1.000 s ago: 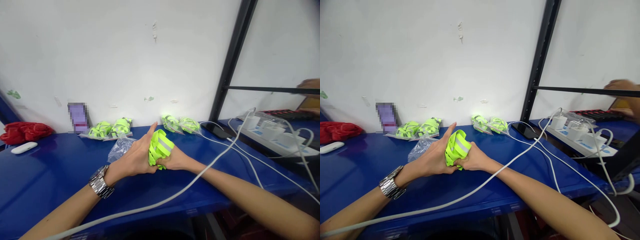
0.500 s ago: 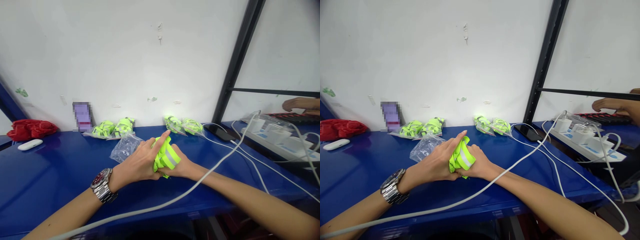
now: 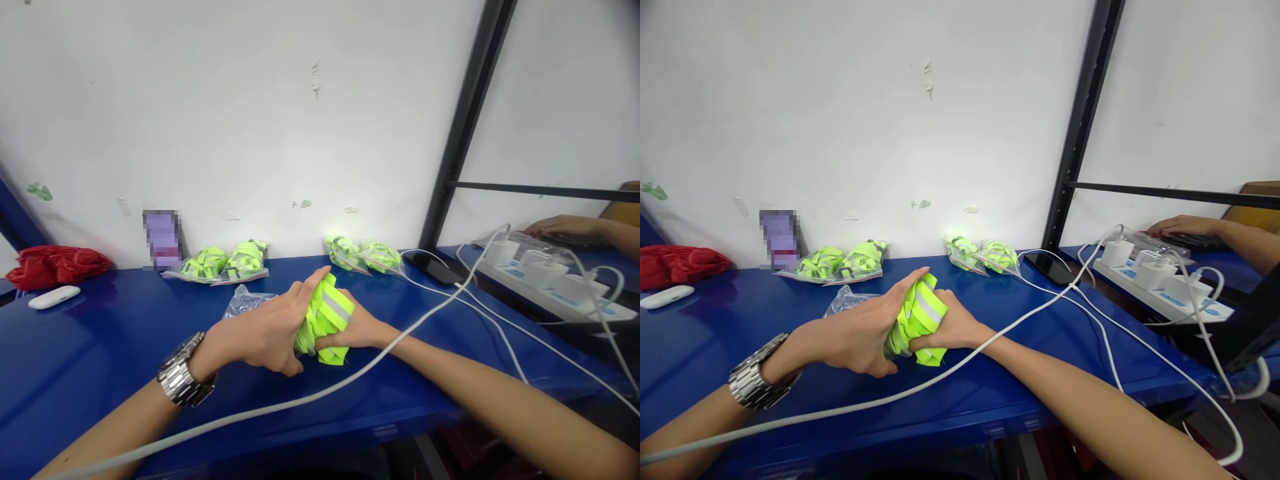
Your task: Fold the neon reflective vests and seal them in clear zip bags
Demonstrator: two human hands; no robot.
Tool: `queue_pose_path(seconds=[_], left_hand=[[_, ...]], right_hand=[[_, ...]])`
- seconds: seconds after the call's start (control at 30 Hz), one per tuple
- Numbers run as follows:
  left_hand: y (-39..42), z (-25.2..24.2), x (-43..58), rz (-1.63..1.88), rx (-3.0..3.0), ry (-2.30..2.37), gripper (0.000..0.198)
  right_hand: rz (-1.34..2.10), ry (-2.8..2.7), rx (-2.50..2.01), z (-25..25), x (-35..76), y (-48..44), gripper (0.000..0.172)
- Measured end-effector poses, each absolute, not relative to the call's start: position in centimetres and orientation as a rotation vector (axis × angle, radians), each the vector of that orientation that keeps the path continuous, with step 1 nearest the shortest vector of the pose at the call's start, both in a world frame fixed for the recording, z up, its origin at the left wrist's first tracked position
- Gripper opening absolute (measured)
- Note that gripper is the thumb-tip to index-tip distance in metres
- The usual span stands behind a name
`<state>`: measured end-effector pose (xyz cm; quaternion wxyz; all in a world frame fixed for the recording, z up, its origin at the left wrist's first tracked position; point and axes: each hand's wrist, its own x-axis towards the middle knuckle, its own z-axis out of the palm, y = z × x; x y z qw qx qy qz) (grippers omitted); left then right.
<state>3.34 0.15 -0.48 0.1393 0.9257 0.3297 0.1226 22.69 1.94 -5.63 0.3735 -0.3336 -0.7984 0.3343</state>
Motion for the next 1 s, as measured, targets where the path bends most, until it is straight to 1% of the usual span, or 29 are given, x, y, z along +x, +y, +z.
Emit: queue_pose_path(seconds=[0.07, 0.17, 0.2, 0.23, 0.3, 0.33, 0.4, 0.53, 0.6, 0.77, 0.9, 1.0], left_hand=[[0.5, -0.5, 2.8, 0.385, 2.613, 0.982, 0.123], [1.2, -1.3, 2.6, 0.649, 2.605, 1.047, 0.115], [1.3, -1.5, 2.7, 0.705, 2.622, 1.086, 0.108], [1.4, -1.6, 2.8, 0.717, 2.642, 1.133, 0.096], [1.4, -1.6, 3.0, 0.633, 2.664, 1.209, 0.068], [1.3, -1.5, 3.1, 0.573, 2.659, 1.225, 0.057], [1.1, -1.3, 3.2, 0.503, 2.633, 1.22, 0.049], [1.2, -1.4, 3.1, 0.504, 2.622, 1.141, 0.051], [1.4, -1.7, 3.0, 0.513, 2.634, 1.105, 0.051], [1.5, -2.6, 3.0, 0.528, 2.644, 0.995, 0.052], [1.3, -3.2, 2.7, 0.561, 2.663, 0.968, 0.07], [1.4, -3.7, 2.5, 0.606, 2.692, 0.996, 0.084]], right_hand=[[0.949, -2.033, -0.819, -5.1, 22.5, 1.8, 0.032], [0.897, -2.092, -0.812, -4.1, 22.6, 1.6, 0.032], [0.866, -2.127, -0.811, -3.9, 22.8, 1.5, 0.031], [0.843, -2.162, -0.81, -3.6, 22.9, 1.6, 0.03], [0.831, -2.227, -0.797, -3.2, 23.4, 1.6, 0.029], [0.851, -2.261, -0.775, -3.1, 23.6, 1.7, 0.029], [0.961, -2.322, -0.69, -2.9, 23.9, 1.9, 0.029], [1.299, -2.316, -0.595, -2.8, 24.2, 2.0, 0.03], [1.316, -2.287, -0.62, -2.8, 24.2, 1.9, 0.031], [1.083, -2.332, -0.685, -3.2, 23.8, 1.4, 0.026], [0.882, -2.367, -0.677, -4.0, 23.0, 1.4, 0.02], [0.589, -2.36, -0.77, -5.0, 22.3, 1.6, 0.015]])
